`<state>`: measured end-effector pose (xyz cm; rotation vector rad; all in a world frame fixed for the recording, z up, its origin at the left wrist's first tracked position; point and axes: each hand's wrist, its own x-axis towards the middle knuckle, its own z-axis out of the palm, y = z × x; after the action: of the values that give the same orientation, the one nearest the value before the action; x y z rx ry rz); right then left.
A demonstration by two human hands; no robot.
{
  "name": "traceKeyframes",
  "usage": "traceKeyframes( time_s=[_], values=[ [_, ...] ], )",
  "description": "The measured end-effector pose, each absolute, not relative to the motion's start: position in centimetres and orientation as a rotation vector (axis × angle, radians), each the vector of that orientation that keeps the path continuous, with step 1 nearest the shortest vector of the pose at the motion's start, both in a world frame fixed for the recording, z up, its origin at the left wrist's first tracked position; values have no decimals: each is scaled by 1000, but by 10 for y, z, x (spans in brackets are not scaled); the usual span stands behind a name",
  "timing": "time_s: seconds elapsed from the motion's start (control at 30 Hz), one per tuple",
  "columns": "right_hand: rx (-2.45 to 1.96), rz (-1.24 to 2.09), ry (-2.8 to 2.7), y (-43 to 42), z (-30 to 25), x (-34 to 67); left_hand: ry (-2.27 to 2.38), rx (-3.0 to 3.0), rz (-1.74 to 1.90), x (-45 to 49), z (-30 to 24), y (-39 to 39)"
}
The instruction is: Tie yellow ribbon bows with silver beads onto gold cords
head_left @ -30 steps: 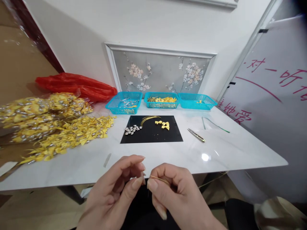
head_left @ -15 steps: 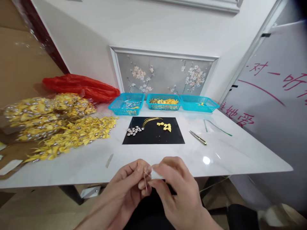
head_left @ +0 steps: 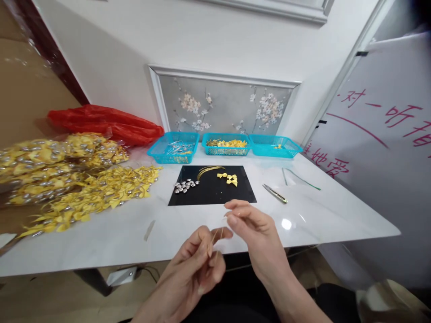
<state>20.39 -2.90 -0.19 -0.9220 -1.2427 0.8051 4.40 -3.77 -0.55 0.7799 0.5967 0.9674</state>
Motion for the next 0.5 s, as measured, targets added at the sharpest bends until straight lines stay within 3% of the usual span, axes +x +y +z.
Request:
traceKeyframes(
  time_s=[0.5],
  values=[
    [-961, -333, -1390, 7, 13, 222, 691, 1155, 822, 47, 5, -54]
  ],
)
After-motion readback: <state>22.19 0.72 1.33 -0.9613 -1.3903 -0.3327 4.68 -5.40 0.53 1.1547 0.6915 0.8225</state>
